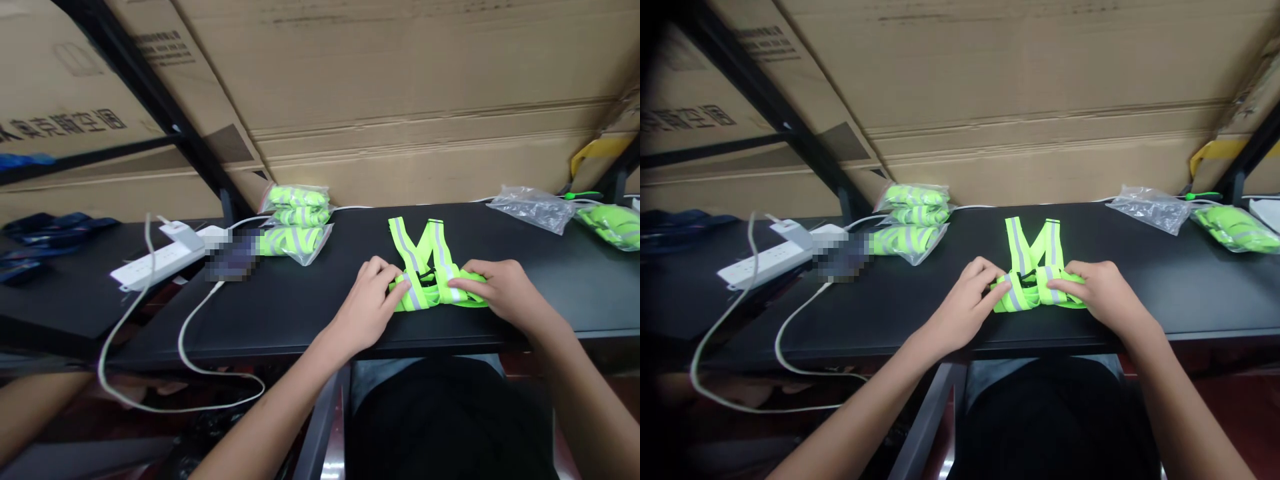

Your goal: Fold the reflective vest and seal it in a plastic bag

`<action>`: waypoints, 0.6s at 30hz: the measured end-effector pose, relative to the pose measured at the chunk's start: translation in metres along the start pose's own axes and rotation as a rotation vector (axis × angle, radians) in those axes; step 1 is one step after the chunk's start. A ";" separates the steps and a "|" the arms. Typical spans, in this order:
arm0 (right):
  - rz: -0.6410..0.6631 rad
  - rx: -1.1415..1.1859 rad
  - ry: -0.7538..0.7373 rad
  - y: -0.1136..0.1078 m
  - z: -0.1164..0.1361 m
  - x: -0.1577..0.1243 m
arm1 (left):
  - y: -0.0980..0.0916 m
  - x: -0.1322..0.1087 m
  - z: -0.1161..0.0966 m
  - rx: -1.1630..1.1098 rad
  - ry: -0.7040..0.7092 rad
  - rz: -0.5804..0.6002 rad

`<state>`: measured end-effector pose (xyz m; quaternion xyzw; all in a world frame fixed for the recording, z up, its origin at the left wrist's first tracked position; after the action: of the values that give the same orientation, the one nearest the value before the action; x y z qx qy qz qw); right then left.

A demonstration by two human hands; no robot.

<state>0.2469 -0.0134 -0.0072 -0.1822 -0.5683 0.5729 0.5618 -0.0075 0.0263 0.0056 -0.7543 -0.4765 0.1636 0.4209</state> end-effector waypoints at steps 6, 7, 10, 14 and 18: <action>0.152 0.088 0.123 -0.001 -0.015 0.026 | 0.011 0.030 -0.001 0.309 0.041 0.024; 0.159 0.033 0.094 0.001 -0.017 0.030 | 0.013 0.034 -0.001 0.325 0.037 0.021; 0.108 -0.197 0.002 0.010 -0.018 0.036 | 0.018 0.042 -0.002 0.384 -0.002 0.002; -0.039 -0.385 -0.024 0.019 -0.009 0.036 | 0.021 0.046 -0.008 0.452 -0.046 -0.090; -0.112 -0.483 -0.088 0.016 0.004 0.029 | 0.022 0.041 -0.016 0.513 0.088 -0.067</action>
<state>0.2273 0.0136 -0.0074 -0.2541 -0.7218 0.3960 0.5076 0.0356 0.0492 0.0036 -0.6131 -0.4256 0.2321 0.6238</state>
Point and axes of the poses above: each hand's wrist, its own x-axis towards the middle knuckle, its own y-axis out of the palm, z = x × y, the point moved 1 cm from there along x, towards the middle knuckle, and after that the axes turned 8 degrees about -y, right-handed, at the moved point
